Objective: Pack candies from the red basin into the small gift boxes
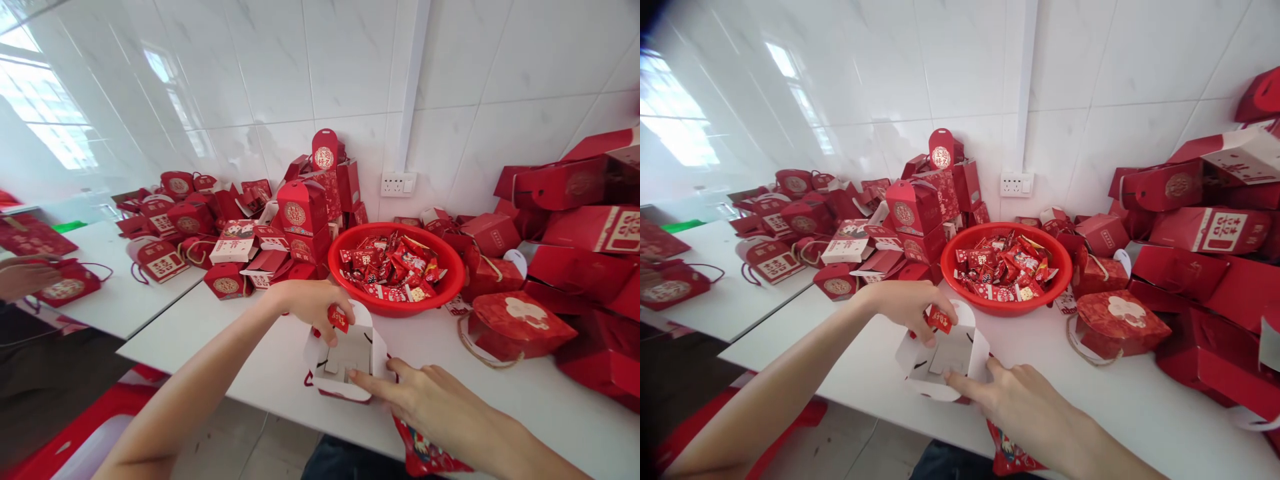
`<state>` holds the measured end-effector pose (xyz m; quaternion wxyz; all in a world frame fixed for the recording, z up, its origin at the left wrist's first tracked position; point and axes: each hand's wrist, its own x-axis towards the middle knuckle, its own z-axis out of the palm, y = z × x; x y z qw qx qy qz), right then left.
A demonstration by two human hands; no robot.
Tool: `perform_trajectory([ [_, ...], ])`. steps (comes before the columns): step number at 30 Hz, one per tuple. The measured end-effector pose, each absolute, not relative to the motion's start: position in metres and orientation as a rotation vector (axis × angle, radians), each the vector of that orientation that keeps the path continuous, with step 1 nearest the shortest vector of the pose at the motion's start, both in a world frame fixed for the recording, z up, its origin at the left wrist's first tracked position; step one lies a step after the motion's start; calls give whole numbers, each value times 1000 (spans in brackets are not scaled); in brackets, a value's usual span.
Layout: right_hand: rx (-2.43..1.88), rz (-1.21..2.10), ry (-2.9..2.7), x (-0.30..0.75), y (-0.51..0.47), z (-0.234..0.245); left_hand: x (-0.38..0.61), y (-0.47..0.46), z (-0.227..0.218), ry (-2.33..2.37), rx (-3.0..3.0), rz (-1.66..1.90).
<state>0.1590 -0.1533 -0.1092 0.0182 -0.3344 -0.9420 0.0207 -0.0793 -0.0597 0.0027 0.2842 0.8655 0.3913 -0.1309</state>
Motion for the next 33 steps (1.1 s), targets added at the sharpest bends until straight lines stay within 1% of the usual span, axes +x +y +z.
perform_trajectory([
  [7, -1019, 147, -2921, 160, -152, -98, -95, -55, 2, 1034, 2233, -384],
  [12, -1030, 186, -2901, 158, -150, -99, -96, -53, 5, 1034, 2228, -264],
  [15, -1079, 147, -2841, 157, -150, -100, -85, -56, 10, 1101, 2270, -240],
  [20, -1255, 93, -2779, 160, -154, -96, -68, -62, 21, 1303, 2382, -436],
  [23, -1363, 98, -2756, 163, -156, -94, -61, -66, 27, 1340, 2443, -530],
  [29, -1431, 149, -2741, 160, -157, -94, -36, -81, 24, 1124, 2692, -195],
  [31, -1446, 155, -2744, 157, -157, -92, -27, -84, 17, 1027, 2679, -197],
  [33, -1461, 170, -2755, 156, -157, -90, -22, -83, 8, 976, 2660, -289],
])
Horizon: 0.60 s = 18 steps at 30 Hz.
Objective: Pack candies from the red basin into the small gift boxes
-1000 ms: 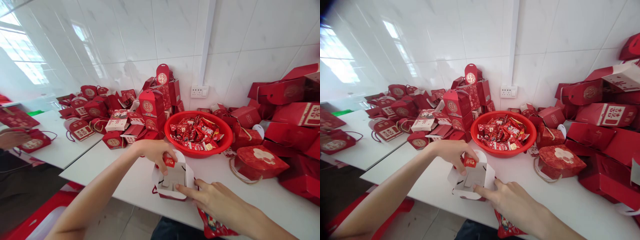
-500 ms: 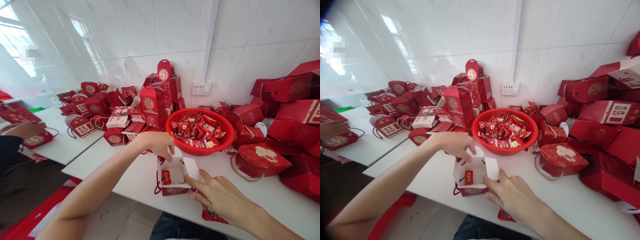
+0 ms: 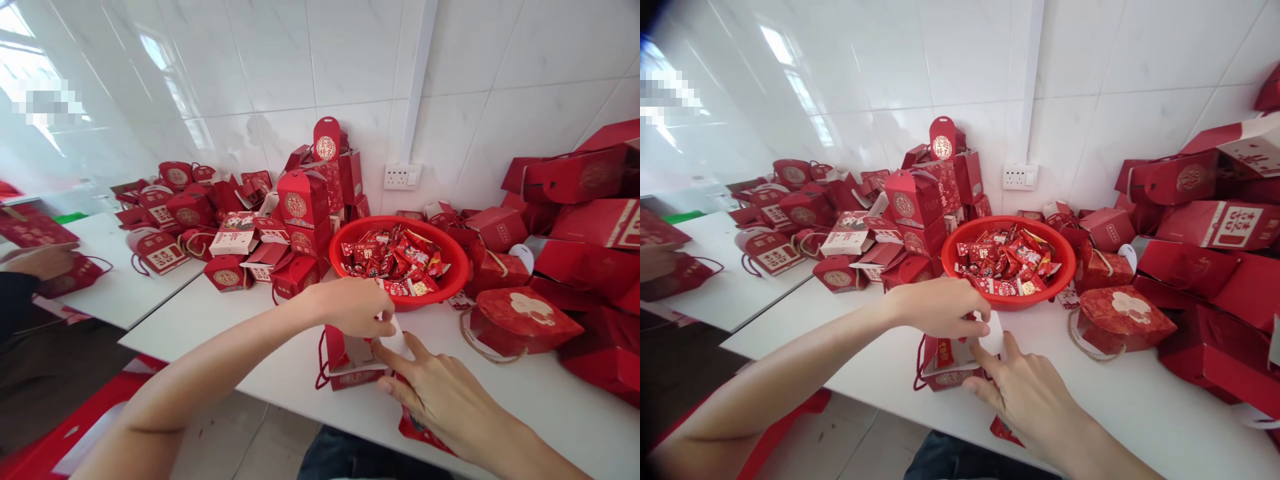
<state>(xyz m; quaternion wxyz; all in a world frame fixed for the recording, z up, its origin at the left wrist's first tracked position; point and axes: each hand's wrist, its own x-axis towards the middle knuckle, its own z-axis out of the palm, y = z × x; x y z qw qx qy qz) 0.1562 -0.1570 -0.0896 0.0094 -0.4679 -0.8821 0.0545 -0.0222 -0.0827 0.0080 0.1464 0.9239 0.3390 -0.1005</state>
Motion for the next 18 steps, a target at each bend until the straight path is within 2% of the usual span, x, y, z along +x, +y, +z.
perform_trajectory([
  [3, -1475, 187, -2771, 158, -158, -87, -28, -79, -1, 987, 2632, -382],
  [9, -1531, 354, -2706, 167, -155, -88, -66, -81, 0, 1001, 2553, -337],
  [18, -1442, 588, -2601, 178, -150, -88, -100, -116, -35, 1139, 2494, 307],
])
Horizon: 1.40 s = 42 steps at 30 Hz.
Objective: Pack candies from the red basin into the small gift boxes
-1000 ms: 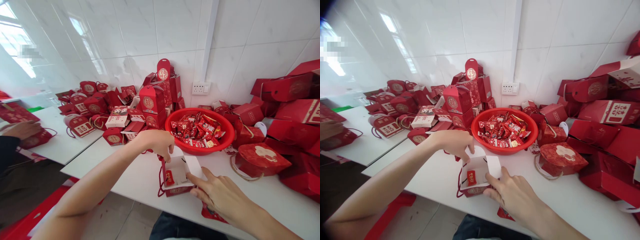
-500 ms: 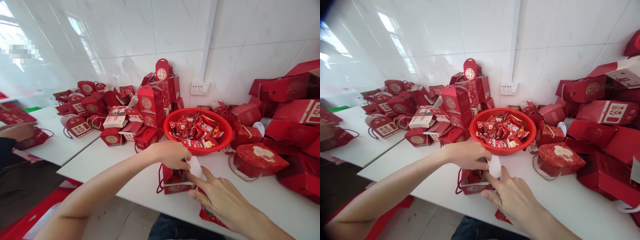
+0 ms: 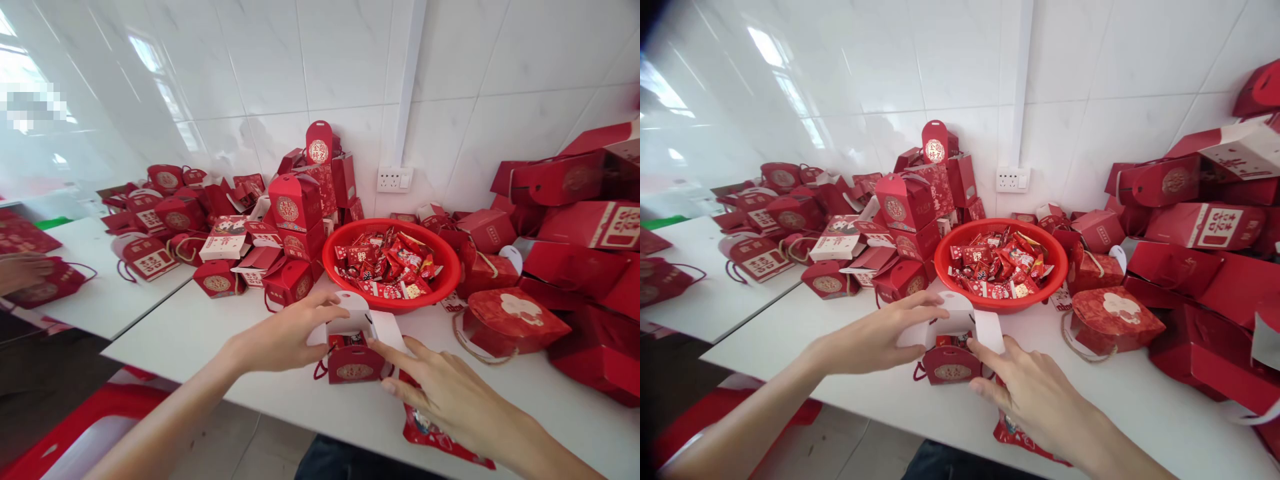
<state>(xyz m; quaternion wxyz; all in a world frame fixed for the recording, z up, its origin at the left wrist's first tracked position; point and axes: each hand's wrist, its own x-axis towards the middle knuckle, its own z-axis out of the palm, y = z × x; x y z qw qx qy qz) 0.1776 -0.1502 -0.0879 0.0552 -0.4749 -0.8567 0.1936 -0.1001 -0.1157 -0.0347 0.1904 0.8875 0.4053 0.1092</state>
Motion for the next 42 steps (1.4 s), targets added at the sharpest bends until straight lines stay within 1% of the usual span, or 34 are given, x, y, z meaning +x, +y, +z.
perform_trajectory([
  [2, -1442, 674, -2569, 183, -149, -81, -100, -126, -47, 1215, 2467, 448],
  [4, -1440, 779, -2505, 191, -146, -72, -99, -135, -58, 1283, 2426, 508],
  [7, -1389, 1010, -2300, 203, -137, -56, -98, -142, -71, 1348, 2384, 469],
  [10, -1333, 1201, -1969, 212, -127, -41, -98, -145, -82, 1365, 2382, 425],
  [13, -1215, 1295, -1660, 212, -117, -33, -95, -146, -91, 1363, 2394, 465],
  [17, -959, 1426, -1471, 190, -110, -32, -87, -147, -97, 1386, 2390, 551],
  [20, -818, 1385, -1506, 163, -105, -38, -82, -147, -97, 1410, 2341, 578],
  [22, -778, 1302, -1639, 146, -102, -44, -81, -147, -97, 1428, 2300, 602],
  [26, -826, 929, -2071, 129, -98, -55, -84, -145, -105, 1421, 2237, 707],
  [28, -875, 799, -2243, 128, -97, -57, -86, -145, -111, 1413, 2178, 755],
  [30, -868, 797, -2371, 129, -98, -55, -87, -145, -116, 1404, 2120, 788],
  [34, -874, 918, -2573, 128, -100, -50, -84, -146, -117, 1394, 2075, 806],
  [37, -936, 871, -2608, 126, -100, -50, -83, -146, -115, 1391, 2080, 795],
  [42, -905, 797, -2666, 125, -102, -48, -82, -147, -113, 1401, 2112, 787],
])
